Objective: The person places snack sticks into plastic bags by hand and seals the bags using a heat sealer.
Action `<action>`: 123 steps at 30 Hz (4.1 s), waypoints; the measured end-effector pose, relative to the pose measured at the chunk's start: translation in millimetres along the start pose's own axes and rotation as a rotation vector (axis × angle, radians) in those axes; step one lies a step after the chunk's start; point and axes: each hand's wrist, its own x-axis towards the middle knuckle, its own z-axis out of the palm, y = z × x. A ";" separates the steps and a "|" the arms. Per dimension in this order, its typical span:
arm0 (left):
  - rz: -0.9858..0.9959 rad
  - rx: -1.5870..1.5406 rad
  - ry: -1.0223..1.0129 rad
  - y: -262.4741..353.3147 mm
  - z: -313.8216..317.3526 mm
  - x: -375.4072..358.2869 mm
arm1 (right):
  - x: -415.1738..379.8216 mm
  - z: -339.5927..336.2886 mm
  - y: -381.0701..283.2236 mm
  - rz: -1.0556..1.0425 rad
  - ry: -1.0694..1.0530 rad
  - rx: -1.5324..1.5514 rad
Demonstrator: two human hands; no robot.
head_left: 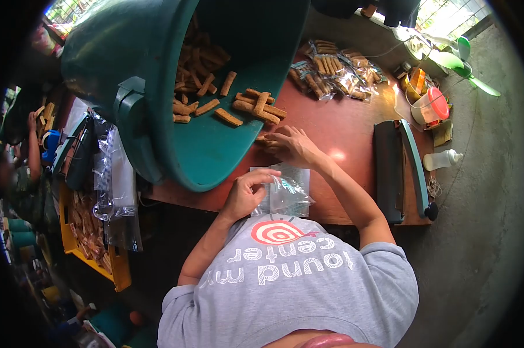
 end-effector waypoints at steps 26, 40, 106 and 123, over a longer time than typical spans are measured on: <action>0.045 -0.068 0.036 -9.7 -0.6 -5.7 | -11.6 -1.8 31.9 0.305 0.268 -0.109; 0.092 0.004 0.027 -3.1 1.7 -2.6 | 35.0 29.9 -3.7 0.381 0.192 0.348; 0.335 0.543 -0.051 15.4 64.6 104.8 | -58.8 -57.3 -44.2 0.399 0.451 -0.129; 0.510 0.878 -0.036 41.4 51.9 105.3 | -66.9 -49.8 -20.6 0.453 0.600 0.136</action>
